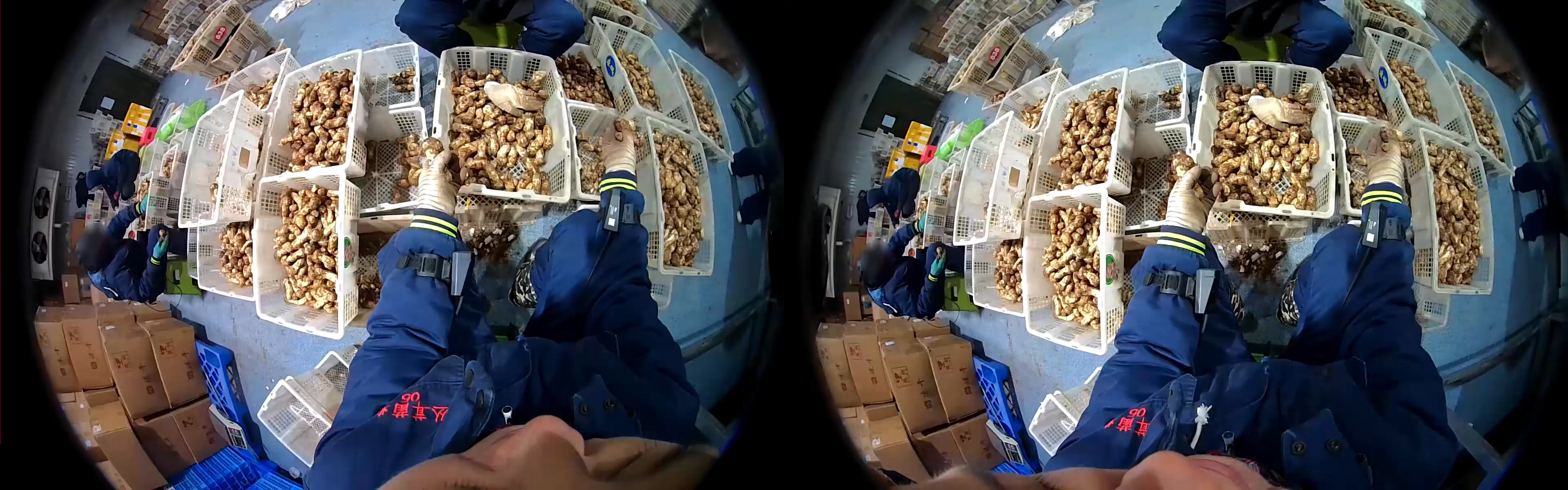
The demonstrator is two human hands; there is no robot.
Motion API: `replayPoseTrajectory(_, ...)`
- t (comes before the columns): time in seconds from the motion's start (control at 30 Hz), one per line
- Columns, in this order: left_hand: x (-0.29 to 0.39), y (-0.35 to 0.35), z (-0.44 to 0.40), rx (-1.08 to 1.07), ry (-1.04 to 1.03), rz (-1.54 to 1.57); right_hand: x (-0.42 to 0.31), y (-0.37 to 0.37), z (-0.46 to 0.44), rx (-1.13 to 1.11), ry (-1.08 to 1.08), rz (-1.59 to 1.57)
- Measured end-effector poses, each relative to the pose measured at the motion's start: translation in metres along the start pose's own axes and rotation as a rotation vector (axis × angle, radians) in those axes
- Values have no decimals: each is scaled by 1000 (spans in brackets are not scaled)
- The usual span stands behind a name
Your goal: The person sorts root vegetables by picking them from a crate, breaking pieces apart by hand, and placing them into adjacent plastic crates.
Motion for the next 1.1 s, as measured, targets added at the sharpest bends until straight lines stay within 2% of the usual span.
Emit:
replayPoseTrajectory(0.03, 0, 0, 0, 1, -2, -1, -1, 12, -25, -86, 28, 49)
replayPoseTrajectory(0.13, 3, -3, 4, 35, 22, -6, -9, 32, -47, 39, -63, -104)
replayPoseTrajectory(0.2, 5, -6, 7, 39, 30, -17, -17, 35, -48, 60, 97, -44)
replayPoseTrajectory(0.23, 0, 0, 0, 25, -3, -9, -13, 87, -155, -72, -57, -255)
replayPoseTrajectory(0.33, -1, 0, 0, 26, -27, -23, -16, 59, -95, -98, 86, 84)
replayPoseTrajectory(0.43, -3, 2, -3, 18, -14, -31, -13, 6, 4, 1, 48, 283)
replayPoseTrajectory(0.47, -3, 2, -4, 14, -6, -38, -8, 27, -47, -66, 12, 290)
replayPoseTrajectory(0.5, -3, 1, -3, 17, 3, -41, -2, 23, -50, -134, -23, 299)
replayPoseTrajectory(0.57, -1, -1, -1, 35, 13, -31, 0, 20, -52, -165, 70, 406)
replayPoseTrajectory(0.6, -3, 0, -4, 41, 16, -24, 6, 1, -19, -182, 120, 458)
replayPoseTrajectory(0.63, -4, 1, -5, 27, 13, -25, 10, -16, 19, -111, 302, 602)
replayPoseTrajectory(0.67, -4, 1, -6, 13, -12, -37, 18, -14, 10, -146, 221, 709)
replayPoseTrajectory(0.73, -6, 2, -9, 27, 7, -34, 35, -42, 68, -359, 201, 913)
replayPoseTrajectory(0.8, -6, 3, -8, 7, -1, -47, 71, -29, 50, -583, 4, 901)
replayPoseTrajectory(0.83, -5, 2, -6, 9, 0, -54, 83, -36, 63, -516, -65, 1094)
replayPoseTrajectory(0.87, -3, -1, -5, 10, 2, -62, 103, -22, 52, -657, -136, 928)
replayPoseTrajectory(0.9, -5, 2, -9, -9, 11, -60, 107, -28, 70, -743, -155, 897)
replayPoseTrajectory(0.97, -4, -1, -5, -11, 0, -45, 115, -49, 137, -766, -171, 1028)
replayPoseTrajectory(1.0, -2, -3, -2, 0, -6, -39, 114, -57, 159, -698, -167, 1189)
replayPoseTrajectory(1.03, 1, -5, 1, -2, -33, -64, 125, -54, 152, -861, -142, 1239)
replayPoseTrajectory(1.07, 2, -7, 3, -4, -58, -88, 139, -55, 146, -977, 97, 1502)
replayPoseTrajectory(1.1, -1, -5, -2, 4, -39, -99, 143, -52, 155, -1039, 240, 1551)
Point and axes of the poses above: each hand's wrist, its own z-axis away from the middle knuckle, its own y-axis out of the back of the hand, x = y × z, the point moved 4 cm from there along -z, towards the middle knuckle, and after that the axes turned 5 degrees about -z, right-handed, at the moved point
